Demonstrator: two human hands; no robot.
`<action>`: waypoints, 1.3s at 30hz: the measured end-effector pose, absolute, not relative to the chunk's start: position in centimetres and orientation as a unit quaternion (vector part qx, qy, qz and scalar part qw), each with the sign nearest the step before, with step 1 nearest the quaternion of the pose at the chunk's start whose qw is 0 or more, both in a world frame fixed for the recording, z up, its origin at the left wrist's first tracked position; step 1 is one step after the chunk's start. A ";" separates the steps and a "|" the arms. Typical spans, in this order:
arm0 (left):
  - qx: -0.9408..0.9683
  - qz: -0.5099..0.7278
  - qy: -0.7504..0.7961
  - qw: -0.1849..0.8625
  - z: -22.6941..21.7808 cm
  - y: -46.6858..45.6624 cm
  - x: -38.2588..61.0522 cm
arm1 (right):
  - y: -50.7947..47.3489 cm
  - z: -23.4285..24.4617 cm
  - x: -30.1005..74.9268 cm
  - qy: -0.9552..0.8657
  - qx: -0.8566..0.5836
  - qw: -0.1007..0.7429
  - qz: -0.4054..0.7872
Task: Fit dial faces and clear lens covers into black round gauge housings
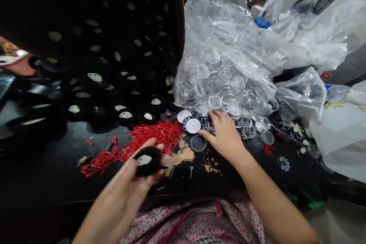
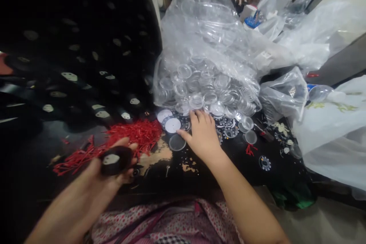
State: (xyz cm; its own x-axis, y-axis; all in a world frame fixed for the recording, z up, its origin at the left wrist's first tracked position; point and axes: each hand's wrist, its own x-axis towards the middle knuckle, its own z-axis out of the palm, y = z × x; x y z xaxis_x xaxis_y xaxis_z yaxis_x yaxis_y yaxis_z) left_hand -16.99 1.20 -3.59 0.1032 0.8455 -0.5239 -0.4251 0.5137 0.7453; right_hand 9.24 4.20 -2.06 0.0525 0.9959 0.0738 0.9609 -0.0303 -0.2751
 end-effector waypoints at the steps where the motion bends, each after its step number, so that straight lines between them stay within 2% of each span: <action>1: 0.196 0.445 0.490 0.724 -3.3 0.8 -15.8 | 5.1 -2.2 9.5 -0.687 -0.713 0.114 0.077; 6: 0.179 0.438 0.448 0.759 -2.9 -0.1 -12.0 | 7.5 -2.0 9.9 -0.699 -0.704 0.092 0.088; 14: 0.163 0.466 0.417 0.763 -2.6 -0.4 -11.0 | 4.6 -2.3 9.5 -0.791 -0.593 0.102 0.110; 20: 0.161 0.458 0.441 0.755 -2.6 -1.1 -12.4 | -0.5 -0.9 8.5 -0.766 -0.607 0.198 0.076; 24: 0.163 0.444 0.442 0.762 -2.9 -1.3 -12.9 | -3.8 -1.1 6.1 -0.753 -0.643 0.116 0.072; 26: 0.170 0.447 0.446 0.757 -2.8 -1.4 -13.0 | -4.3 -1.5 5.3 -0.745 -0.657 0.100 0.055; 32: 0.172 0.455 0.450 0.749 -2.4 -1.7 -13.5 | -4.4 -1.9 6.8 -0.776 -0.618 0.111 0.057; 39: 0.167 0.486 0.409 0.754 -3.4 -0.4 -11.5 | -2.6 -2.6 12.0 -0.732 -0.665 0.146 -0.036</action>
